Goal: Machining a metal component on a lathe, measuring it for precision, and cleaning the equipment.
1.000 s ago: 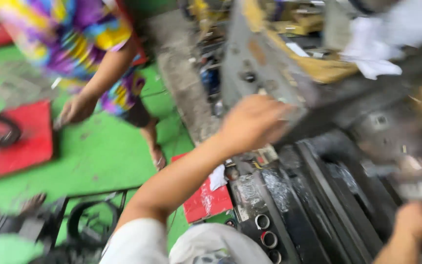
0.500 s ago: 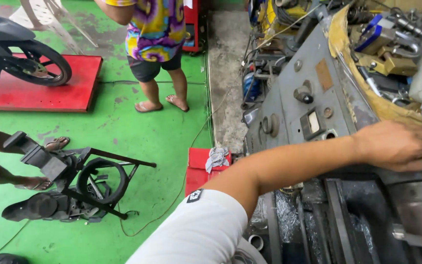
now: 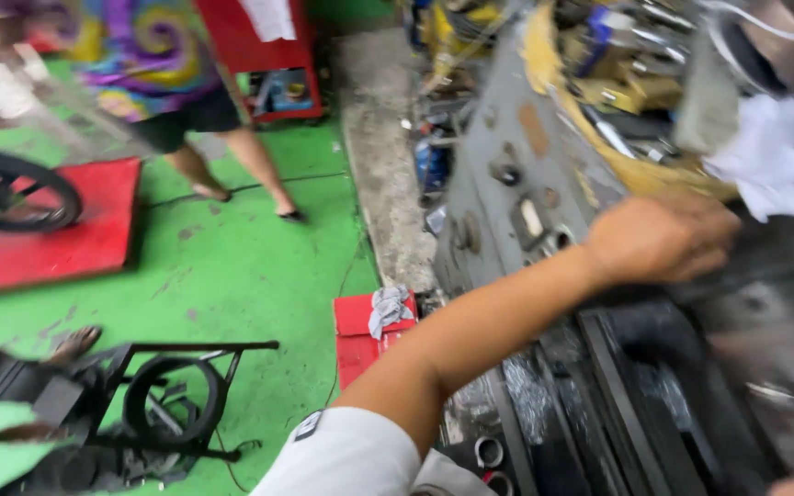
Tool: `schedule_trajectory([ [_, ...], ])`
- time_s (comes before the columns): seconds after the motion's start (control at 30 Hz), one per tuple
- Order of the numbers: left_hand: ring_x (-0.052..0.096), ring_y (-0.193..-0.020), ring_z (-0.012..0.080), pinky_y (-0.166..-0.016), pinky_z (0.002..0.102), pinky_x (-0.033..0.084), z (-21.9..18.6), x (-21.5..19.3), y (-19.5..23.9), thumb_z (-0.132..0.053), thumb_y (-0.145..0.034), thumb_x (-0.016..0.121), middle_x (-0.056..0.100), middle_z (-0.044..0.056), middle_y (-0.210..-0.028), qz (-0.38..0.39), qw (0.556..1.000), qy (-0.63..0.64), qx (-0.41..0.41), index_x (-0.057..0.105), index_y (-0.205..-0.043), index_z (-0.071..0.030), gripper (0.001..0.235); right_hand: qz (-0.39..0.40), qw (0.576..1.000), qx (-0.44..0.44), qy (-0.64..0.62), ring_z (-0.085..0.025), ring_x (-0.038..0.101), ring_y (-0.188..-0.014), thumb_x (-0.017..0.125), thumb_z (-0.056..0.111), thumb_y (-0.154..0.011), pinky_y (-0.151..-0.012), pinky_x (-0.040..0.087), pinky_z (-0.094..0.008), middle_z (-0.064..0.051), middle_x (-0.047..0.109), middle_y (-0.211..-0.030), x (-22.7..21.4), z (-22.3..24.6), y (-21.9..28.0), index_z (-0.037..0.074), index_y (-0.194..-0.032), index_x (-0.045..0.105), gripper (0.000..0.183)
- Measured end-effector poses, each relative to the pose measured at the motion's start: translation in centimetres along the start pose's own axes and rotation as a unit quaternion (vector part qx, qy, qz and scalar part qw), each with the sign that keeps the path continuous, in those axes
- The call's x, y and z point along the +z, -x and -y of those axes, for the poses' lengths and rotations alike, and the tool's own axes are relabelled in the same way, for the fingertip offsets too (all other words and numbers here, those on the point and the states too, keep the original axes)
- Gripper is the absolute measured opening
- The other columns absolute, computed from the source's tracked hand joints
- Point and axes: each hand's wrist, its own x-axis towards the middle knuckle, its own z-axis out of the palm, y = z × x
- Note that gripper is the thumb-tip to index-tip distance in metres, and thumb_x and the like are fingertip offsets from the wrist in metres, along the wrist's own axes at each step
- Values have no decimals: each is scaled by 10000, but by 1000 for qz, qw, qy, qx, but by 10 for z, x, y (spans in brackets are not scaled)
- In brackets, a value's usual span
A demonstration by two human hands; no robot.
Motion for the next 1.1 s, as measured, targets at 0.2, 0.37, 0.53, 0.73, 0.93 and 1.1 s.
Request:
schedule_trajectory([
  [0.2, 686, -918, 340, -679, 494, 548, -13, -30, 2, -324, -887, 645, 701, 78, -993, 37, 998, -42, -16, 609, -1036, -186, 206, -64, 975, -45, 207, -203, 525, -862, 628, 67, -1072, -822, 447, -406, -69, 626, -894, -16, 48, 74, 11, -962, 678, 134],
  [0.37, 686, -859, 316, -667, 444, 525, -23, -36, -3, -276, -976, 647, 691, 98, -939, 42, 997, -63, 31, 680, -1058, -152, 153, -72, 959, -94, 257, -263, 564, -847, 581, 35, -1016, -790, 456, -396, -123, 632, -893, 28, 152, 83, -14, -949, 711, 154],
  [0.53, 638, -819, 292, -630, 417, 471, -15, -45, -6, -157, -1023, 701, 662, 75, -880, 8, 991, -88, 106, 725, -1048, -114, 56, -83, 972, -92, 198, -191, 511, -773, 637, 18, -956, -714, 394, -339, -86, 508, -843, 36, 152, 82, 8, -752, 566, 216],
  [0.73, 672, -703, 310, -692, 379, 573, -3, -44, -4, -154, -997, 795, 604, 80, -778, -33, 981, -90, 170, 780, -1007, -98, 59, -121, 955, -151, 225, -259, 694, -840, 762, 1, -949, -755, 546, -340, -65, 653, -887, 44, 194, 73, 85, -918, 809, 102],
  [0.93, 602, -772, 374, -650, 457, 454, -20, -49, -4, -87, -1077, 721, 640, 133, -874, 10, 986, -101, 132, 731, -1050, -19, 74, -75, 966, -166, 185, -297, 707, -1022, 658, -108, -933, -792, 587, -355, -165, 692, -1117, 43, 196, 75, -76, -1120, 753, 213],
  [1.1, 627, -837, 403, -713, 482, 485, -19, -49, -2, -103, -1118, 728, 683, 160, -913, 12, 985, -110, 133, 755, -1079, -14, 101, -62, 975, -132, 169, -280, 686, -920, 667, -90, -940, -748, 561, -345, -154, 660, -1023, 41, 196, 77, -73, -1075, 759, 164],
])
